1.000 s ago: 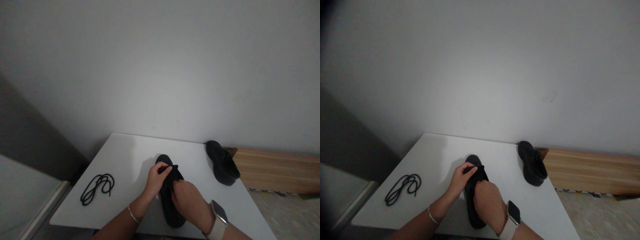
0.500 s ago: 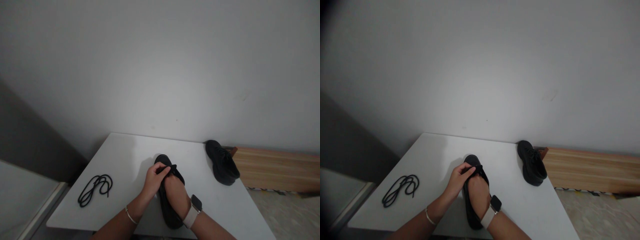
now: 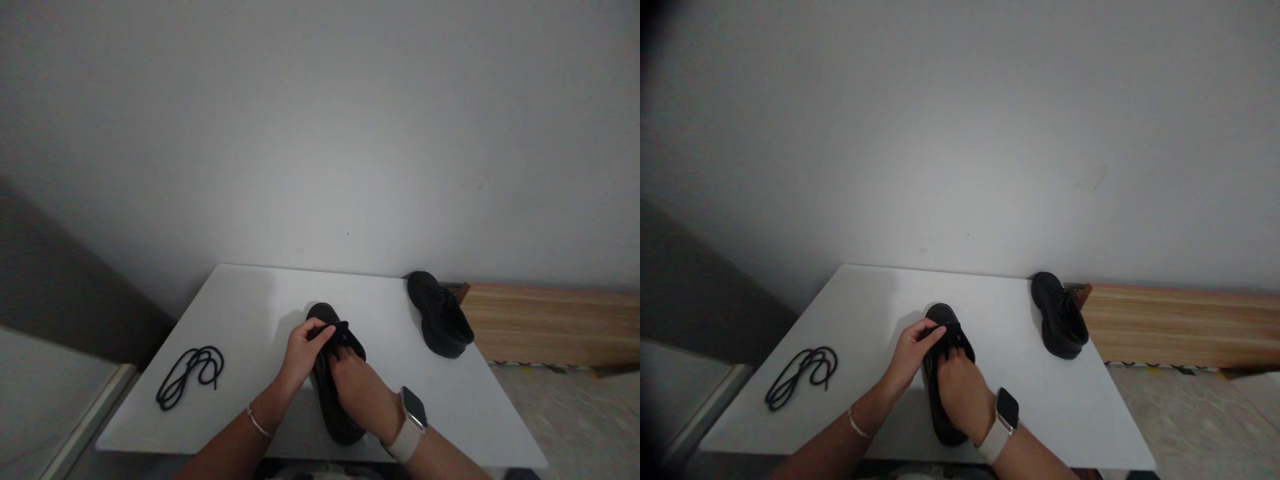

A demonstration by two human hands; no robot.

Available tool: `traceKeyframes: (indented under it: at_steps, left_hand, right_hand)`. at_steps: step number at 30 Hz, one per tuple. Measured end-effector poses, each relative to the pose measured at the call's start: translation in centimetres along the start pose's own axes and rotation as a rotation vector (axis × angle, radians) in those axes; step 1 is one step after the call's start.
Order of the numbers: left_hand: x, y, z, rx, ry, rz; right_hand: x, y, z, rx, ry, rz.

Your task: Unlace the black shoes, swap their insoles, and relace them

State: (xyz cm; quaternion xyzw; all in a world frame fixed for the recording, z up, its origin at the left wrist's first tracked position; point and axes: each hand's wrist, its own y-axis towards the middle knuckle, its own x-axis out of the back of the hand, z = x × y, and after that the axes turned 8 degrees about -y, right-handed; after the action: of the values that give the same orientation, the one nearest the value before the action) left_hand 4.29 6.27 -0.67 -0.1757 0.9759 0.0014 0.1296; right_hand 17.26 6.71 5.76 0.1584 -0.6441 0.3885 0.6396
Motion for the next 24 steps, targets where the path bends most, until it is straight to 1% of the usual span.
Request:
traceKeyframes:
  at_steps: [5, 8, 10, 13, 15, 20, 24]
  left_hand:
    - [0.0, 0.0, 0.0, 0.001, 0.014, -0.015]
    - [-0.1, 0.0, 0.1, 0.008, 0.006, -0.022]
    - [-0.2, 0.0, 0.1, 0.011, 0.001, -0.026]
    - [-0.3, -0.1, 0.2, 0.012, -0.001, -0.034]
    - [-0.3, -0.1, 0.2, 0.011, 0.000, -0.035]
    - [-0.3, -0.3, 0.2, 0.007, 0.011, -0.036]
    - [-0.2, -0.3, 0.2, -0.001, 0.035, -0.030]
  right_hand:
    - [1.3, -3.5, -2.1, 0.083, 0.069, 0.010]
    - [1.3, -5.0, -3.0, 0.125, 0.112, 0.059]
    - [1.0, -5.5, -3.1, 0.148, 0.052, 0.091]
    - [0.3, -5.3, -2.8, 0.200, -0.116, 0.119]
    - [-0.1, -4.7, -2.4, 0.219, -0.182, 0.130]
    - [-0.2, -2.9, -1.7, 0.250, -0.244, 0.140]
    - [0.0, -2.0, -1.3, 0.301, -0.267, 0.155]
